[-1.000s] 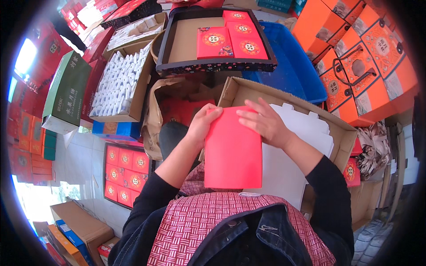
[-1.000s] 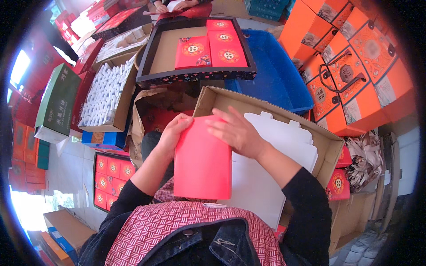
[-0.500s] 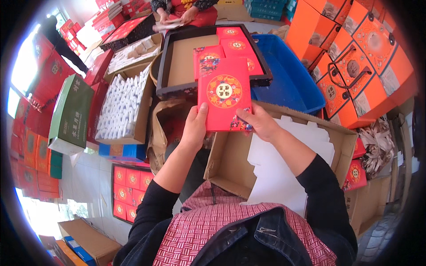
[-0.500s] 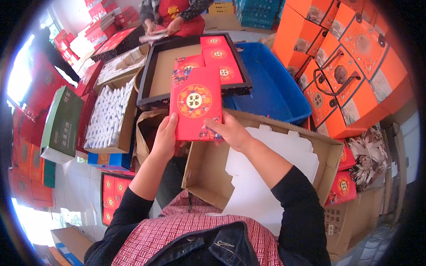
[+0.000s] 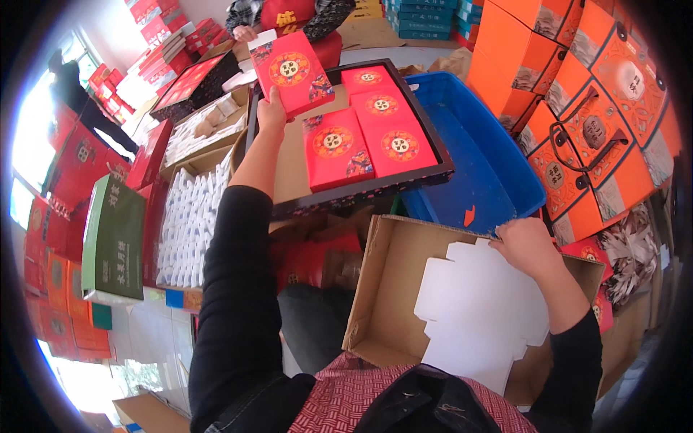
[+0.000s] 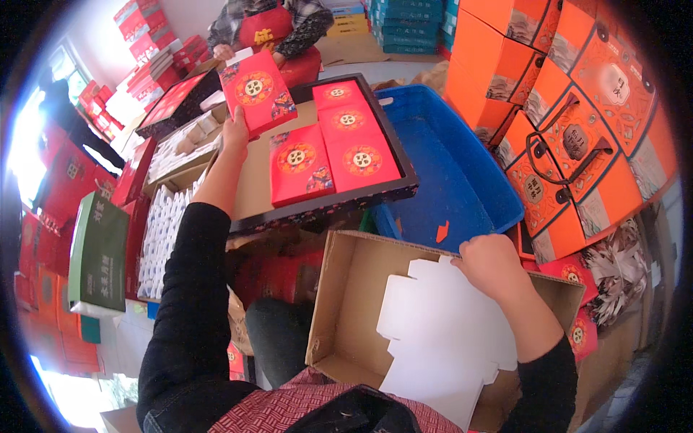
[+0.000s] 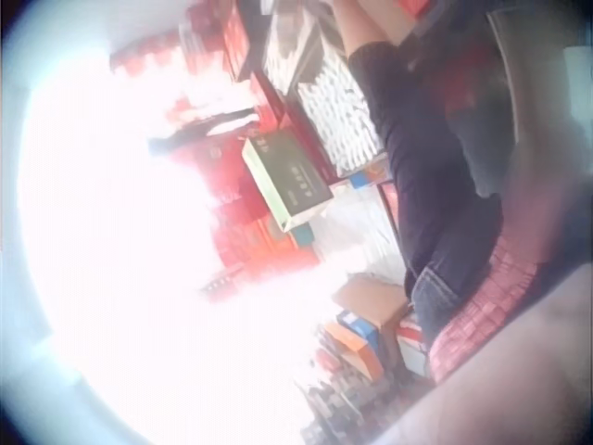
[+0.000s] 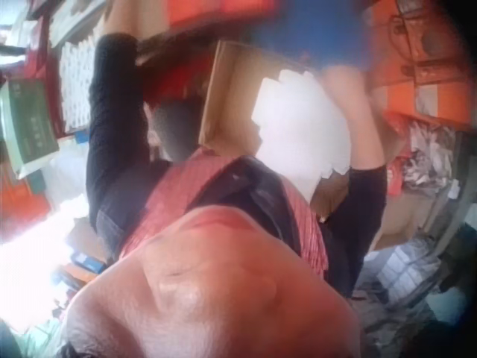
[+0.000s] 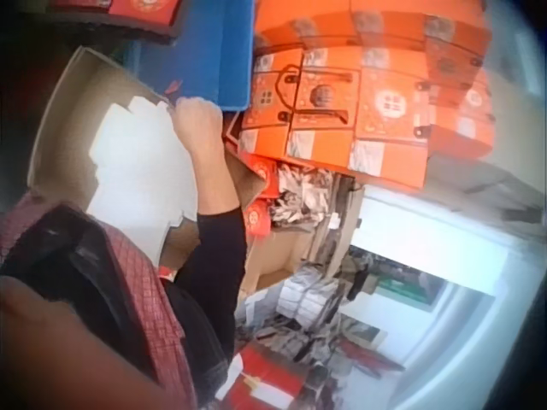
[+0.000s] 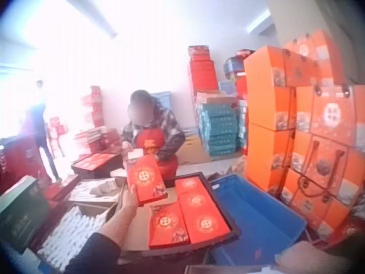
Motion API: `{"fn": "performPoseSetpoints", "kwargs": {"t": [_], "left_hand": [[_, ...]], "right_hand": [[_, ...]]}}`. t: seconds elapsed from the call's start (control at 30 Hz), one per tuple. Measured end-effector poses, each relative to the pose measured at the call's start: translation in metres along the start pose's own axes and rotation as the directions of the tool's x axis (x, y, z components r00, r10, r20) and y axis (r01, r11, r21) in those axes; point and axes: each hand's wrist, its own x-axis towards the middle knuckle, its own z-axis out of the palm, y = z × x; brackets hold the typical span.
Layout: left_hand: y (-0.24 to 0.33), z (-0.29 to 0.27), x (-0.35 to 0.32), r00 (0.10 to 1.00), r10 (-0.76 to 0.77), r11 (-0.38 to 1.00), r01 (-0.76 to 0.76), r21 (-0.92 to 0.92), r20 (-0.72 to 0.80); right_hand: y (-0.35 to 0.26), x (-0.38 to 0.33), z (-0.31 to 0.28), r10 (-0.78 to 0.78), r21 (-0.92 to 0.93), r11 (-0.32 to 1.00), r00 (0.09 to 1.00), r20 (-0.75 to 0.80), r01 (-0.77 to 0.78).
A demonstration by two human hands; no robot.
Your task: The person assembles small red boxes by folding white cardboard inserts and inserting them into red sleeves. The person repeatedly picks up a white insert, folds it, and slides it into a red sleeve, then places the completed box into a larger container.
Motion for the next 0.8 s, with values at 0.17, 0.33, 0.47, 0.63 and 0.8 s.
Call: {"fn": "performPoseSetpoints", "kwargs": {"t": [0.17, 0.33, 0.47, 0.63, 0.8], "left_hand": [[-0.058, 0.038, 0.042, 0.999, 0.037, 0.994, -0.035, 0.101, -0.02], [-0.098, 0.04, 0.058, 0.997, 0.017, 0.99, -0.007, -0.141, 0.073], [-0.077, 0.046, 0.039, 0.932, -0.046, 0.989, 0.092, -0.113, 0.359], [-0.055, 0.044, 0.027, 0.897, -0.199, 0.964, 0.251, -0.084, 0.394], [-0.08, 0.047, 0.037, 0.936, -0.199, 0.945, 0.104, 0.312, 0.29]], "right_hand": [[0.002, -0.007, 0.008, 0.011, -0.029, 0.999, 1.0, -0.017, -0.011], [0.002, -0.003, 0.009, -0.055, -0.026, 0.998, 0.995, -0.088, 0.053], [0.002, -0.003, 0.01, -0.067, -0.03, 0.997, 0.991, -0.114, 0.064], [0.002, 0.0, 0.01, -0.074, -0.033, 0.997, 0.989, -0.128, 0.07], [-0.002, 0.004, 0.006, -0.088, -0.041, 0.996, 0.99, -0.113, 0.084]]}}
